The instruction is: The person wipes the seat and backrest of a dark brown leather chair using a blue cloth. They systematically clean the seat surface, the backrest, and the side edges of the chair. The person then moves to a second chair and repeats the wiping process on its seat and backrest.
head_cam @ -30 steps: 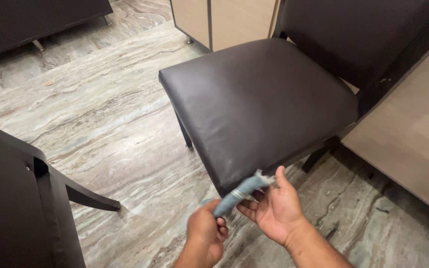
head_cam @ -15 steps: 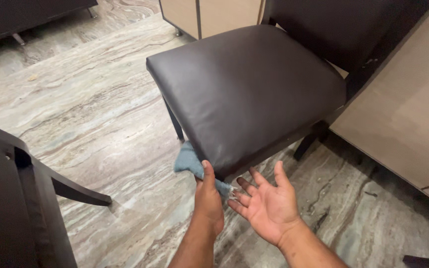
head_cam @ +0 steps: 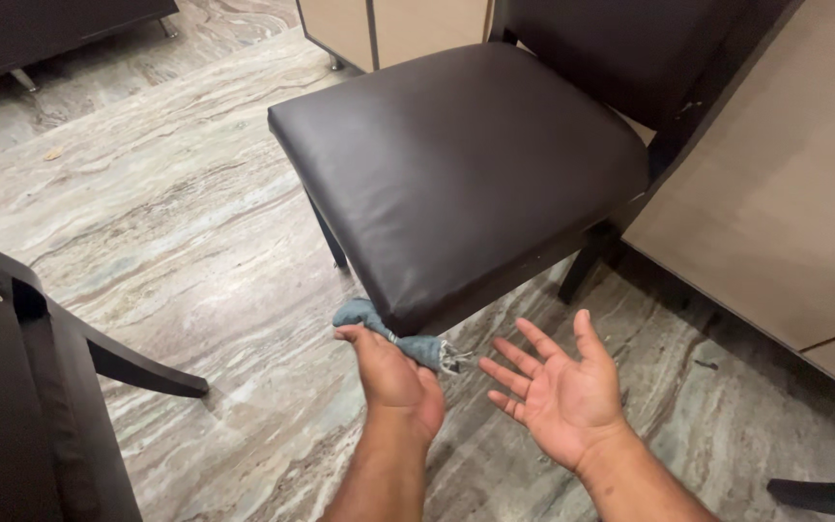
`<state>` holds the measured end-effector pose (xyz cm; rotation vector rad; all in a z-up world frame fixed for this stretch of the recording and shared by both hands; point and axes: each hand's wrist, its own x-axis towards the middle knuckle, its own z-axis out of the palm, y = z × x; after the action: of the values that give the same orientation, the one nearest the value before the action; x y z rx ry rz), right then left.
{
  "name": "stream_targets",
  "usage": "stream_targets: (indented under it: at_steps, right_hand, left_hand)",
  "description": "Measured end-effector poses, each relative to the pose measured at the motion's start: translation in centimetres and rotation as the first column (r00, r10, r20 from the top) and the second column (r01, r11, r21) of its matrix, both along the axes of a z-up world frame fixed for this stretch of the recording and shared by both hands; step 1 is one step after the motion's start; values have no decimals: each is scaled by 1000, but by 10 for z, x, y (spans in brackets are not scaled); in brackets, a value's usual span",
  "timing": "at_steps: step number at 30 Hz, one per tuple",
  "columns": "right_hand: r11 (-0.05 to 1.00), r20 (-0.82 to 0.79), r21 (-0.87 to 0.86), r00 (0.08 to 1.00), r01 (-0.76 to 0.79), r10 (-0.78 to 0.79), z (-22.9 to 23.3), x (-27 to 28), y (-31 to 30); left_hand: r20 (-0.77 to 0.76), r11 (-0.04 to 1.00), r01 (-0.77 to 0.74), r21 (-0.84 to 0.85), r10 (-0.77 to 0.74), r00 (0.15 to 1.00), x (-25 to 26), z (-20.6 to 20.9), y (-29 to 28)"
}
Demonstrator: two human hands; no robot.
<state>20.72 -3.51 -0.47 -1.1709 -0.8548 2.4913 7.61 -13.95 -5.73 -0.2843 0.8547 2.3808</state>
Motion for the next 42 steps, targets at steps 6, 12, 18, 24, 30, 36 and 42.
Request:
stream_targets:
  at_steps: [6, 12, 18, 24, 30, 36, 42]
  right_hand:
    - [1000, 20, 17, 1000, -16, 16, 6, 3, 11]
    - [1000, 71, 2, 997, 3, -3, -1, 6, 19]
    - [1000, 60, -5, 998, -2, 3, -7, 9, 28]
    - [1000, 32, -4, 999, 4, -4, -10, 10, 33]
    - [1000, 33, 1, 999, 5, -5, -9, 10, 30]
    - [1000, 52, 5, 999, -11, 11, -11, 7, 27]
    - [999, 85, 35, 996, -18, 15, -11, 7, 29]
  left_hand:
    - [-46, 998, -35, -49, 33, 998, -9, 0, 3]
    - [176, 1000, 0, -11, 2, 984, -21, -22, 5]
    - [248, 983, -177, 49, 159, 956, -9, -18, 23]
    - [339, 957, -229, 179, 158, 927, 10, 25, 20]
    - [358, 952, -199, 235, 105, 928, 15, 30, 17]
    - [393, 974, -62, 218, -29, 919, -8, -6, 2]
    - [168, 921, 271, -281, -231, 958, -15, 6, 0]
